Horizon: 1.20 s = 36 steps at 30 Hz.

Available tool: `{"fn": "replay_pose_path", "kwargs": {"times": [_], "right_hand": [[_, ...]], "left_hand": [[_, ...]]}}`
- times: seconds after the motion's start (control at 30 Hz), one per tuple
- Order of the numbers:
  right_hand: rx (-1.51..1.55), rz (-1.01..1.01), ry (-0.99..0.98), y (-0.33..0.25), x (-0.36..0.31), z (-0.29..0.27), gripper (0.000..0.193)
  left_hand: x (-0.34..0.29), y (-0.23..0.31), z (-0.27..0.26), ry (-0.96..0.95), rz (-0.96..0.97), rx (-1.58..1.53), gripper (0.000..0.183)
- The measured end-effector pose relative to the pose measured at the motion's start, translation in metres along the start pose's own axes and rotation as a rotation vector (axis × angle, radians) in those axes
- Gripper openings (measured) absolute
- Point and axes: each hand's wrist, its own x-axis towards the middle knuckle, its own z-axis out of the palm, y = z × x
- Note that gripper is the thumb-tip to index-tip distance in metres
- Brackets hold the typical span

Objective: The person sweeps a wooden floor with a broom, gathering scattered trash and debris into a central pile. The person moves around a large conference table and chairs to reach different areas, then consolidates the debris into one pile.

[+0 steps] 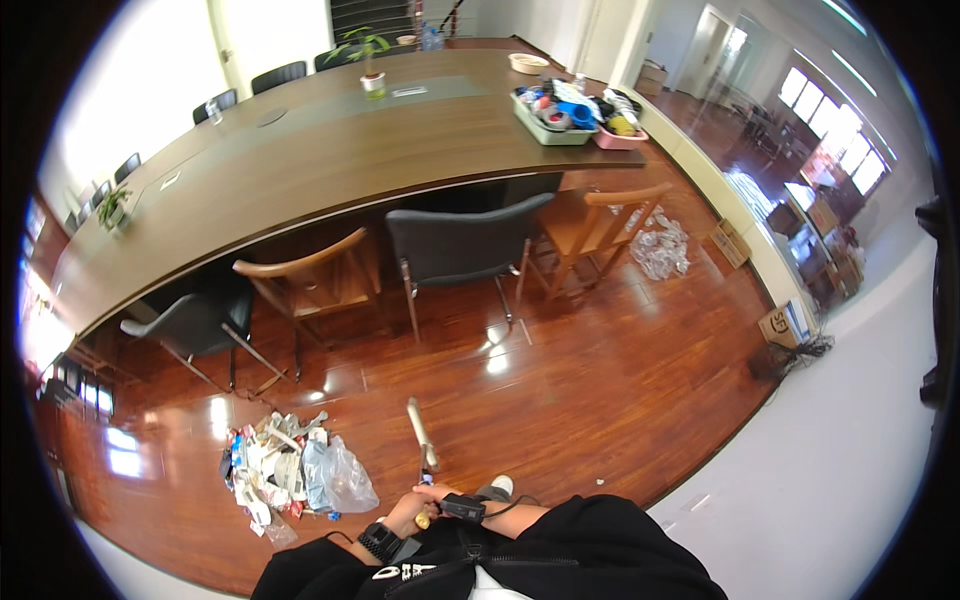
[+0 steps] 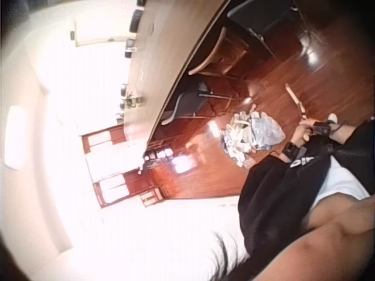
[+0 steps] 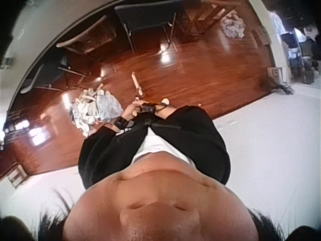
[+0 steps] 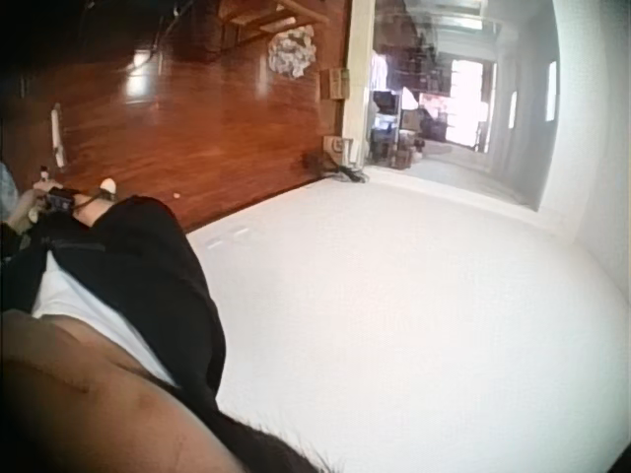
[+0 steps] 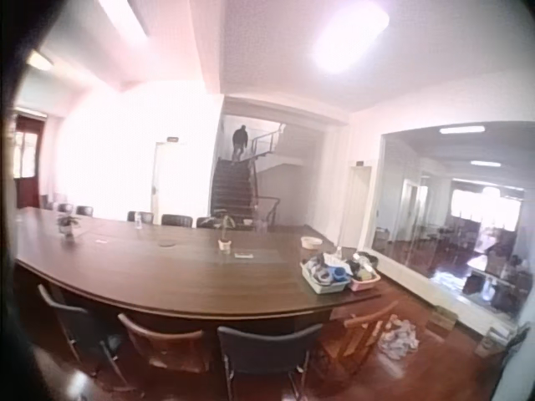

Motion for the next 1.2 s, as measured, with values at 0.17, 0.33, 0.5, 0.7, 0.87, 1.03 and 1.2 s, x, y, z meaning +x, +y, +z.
{"fn": "replay_pose_path", "kwargs": {"times": [0.17, 0.33, 0.5, 0.7, 0.87, 1.03, 1.2], "right_hand": [[0.312, -0.147, 0.022, -0.029, -0.017, -0.079, 0.033], [0.52, -0.264, 0.137, -0.054, -0.031, -0.119, 0.031], [0.42, -0.215, 0.202, -0.119, -0.045, -0.167, 0.036], [0.29, -0.13, 0.127, -0.204, -0.088, -0.199, 0.035], [0.555, -0.179, 0.303, -0.277, -0.135, -0.238, 0.031], [0.646, -0.371, 0.058, -0.362, -0.165, -0.248, 0.031], [0.621, -0.712, -0.245, -0.475, -0.219, -0.275, 0.024]], "left_hand": [[0.067, 0.024, 0.068, -0.125, -0.079, 0.002, 0.004], [0.088, 0.045, 0.115, -0.137, -0.084, 0.073, 0.002], [0.116, 0.093, 0.175, -0.157, -0.171, 0.056, 0.005], [0.16, 0.152, 0.216, -0.134, -0.268, 0.06, 0.006], [0.176, 0.181, 0.215, -0.125, -0.272, -0.176, 0.009], [0.186, 0.181, 0.206, -0.027, -0.303, -0.102, 0.01], [0.196, 0.181, 0.219, -0.178, -0.294, -0.161, 0.013]]}}
